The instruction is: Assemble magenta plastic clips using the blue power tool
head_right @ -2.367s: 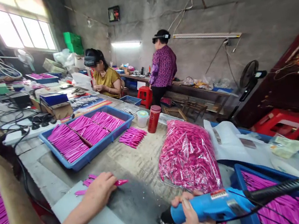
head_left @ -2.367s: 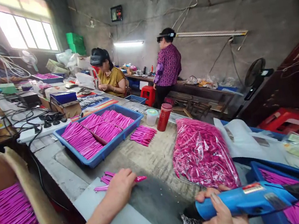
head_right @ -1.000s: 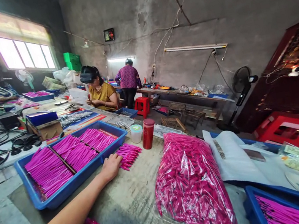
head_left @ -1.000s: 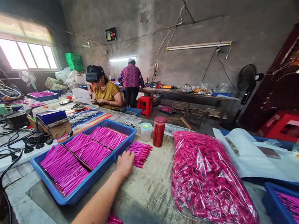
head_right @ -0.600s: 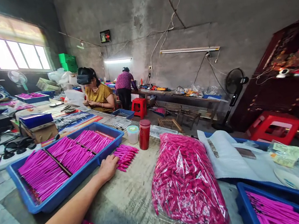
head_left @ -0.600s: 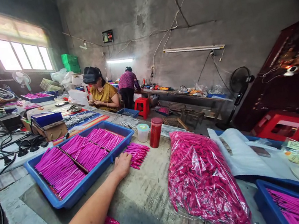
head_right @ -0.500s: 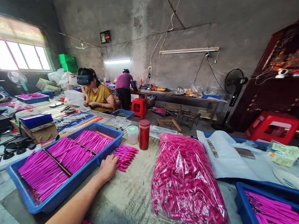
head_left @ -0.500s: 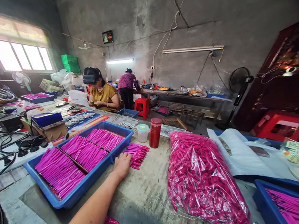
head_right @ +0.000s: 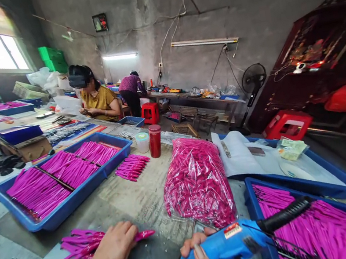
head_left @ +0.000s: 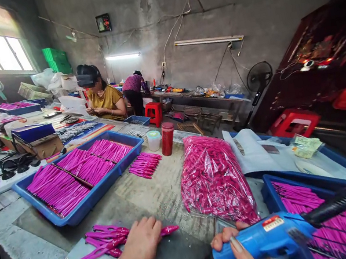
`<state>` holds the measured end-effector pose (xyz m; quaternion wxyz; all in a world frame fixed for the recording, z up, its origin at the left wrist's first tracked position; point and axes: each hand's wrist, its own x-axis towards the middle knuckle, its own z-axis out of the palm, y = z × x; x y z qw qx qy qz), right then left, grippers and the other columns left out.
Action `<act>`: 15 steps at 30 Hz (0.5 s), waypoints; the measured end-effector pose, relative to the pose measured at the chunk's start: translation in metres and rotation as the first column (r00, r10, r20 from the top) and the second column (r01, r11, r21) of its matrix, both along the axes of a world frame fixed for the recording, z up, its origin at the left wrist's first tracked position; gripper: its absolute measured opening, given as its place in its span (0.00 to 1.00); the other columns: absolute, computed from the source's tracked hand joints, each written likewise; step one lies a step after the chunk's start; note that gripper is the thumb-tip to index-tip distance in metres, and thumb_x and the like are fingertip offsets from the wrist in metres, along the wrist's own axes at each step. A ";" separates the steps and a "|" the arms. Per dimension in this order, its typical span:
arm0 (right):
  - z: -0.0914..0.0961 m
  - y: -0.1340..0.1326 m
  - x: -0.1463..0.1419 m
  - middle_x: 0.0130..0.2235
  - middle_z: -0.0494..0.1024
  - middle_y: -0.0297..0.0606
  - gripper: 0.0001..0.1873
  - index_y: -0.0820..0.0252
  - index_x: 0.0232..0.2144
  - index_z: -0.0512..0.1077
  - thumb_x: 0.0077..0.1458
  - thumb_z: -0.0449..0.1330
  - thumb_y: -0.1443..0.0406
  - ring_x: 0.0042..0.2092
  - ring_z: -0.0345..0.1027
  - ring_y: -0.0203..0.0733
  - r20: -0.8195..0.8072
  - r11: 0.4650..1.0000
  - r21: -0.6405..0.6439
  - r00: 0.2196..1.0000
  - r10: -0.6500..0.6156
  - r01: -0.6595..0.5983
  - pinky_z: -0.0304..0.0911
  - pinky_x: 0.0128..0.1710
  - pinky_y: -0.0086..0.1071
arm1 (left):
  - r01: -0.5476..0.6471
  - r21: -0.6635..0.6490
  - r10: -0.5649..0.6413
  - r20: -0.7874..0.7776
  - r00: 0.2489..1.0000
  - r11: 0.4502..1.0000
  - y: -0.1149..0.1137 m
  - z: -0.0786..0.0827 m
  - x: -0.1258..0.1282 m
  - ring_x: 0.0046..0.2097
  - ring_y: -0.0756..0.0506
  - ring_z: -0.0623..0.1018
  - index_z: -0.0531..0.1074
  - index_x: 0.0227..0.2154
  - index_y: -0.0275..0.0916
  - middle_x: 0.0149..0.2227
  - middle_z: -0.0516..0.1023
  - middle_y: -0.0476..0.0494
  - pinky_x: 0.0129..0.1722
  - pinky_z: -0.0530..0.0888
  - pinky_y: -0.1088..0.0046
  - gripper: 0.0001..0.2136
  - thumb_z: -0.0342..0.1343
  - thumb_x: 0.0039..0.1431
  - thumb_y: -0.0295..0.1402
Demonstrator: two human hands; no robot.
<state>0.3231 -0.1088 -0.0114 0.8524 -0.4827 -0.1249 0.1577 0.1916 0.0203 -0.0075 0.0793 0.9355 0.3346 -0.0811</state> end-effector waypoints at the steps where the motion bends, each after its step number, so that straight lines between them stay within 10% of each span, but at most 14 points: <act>1: 0.002 0.000 -0.001 0.25 0.66 0.28 0.19 0.56 0.38 0.59 0.44 0.61 0.61 0.23 0.64 0.36 -0.008 1.000 0.005 1.000 0.001 -0.001 0.61 0.27 0.34 | -0.007 -0.020 0.007 -0.032 0.999 1.000 -0.009 -0.006 -0.003 0.44 0.41 0.70 0.68 0.38 0.40 0.40 0.73 0.42 0.40 0.65 0.63 0.09 0.43 0.60 0.28; 15: 0.004 0.002 0.001 0.23 0.68 0.28 0.20 0.59 0.36 0.60 0.41 0.62 0.61 0.21 0.64 0.36 0.026 0.998 0.056 1.000 -0.013 0.012 0.60 0.24 0.31 | -0.025 -0.101 0.027 0.024 0.999 0.995 -0.025 -0.018 -0.012 0.44 0.43 0.70 0.69 0.36 0.41 0.40 0.72 0.46 0.42 0.66 0.67 0.06 0.49 0.58 0.32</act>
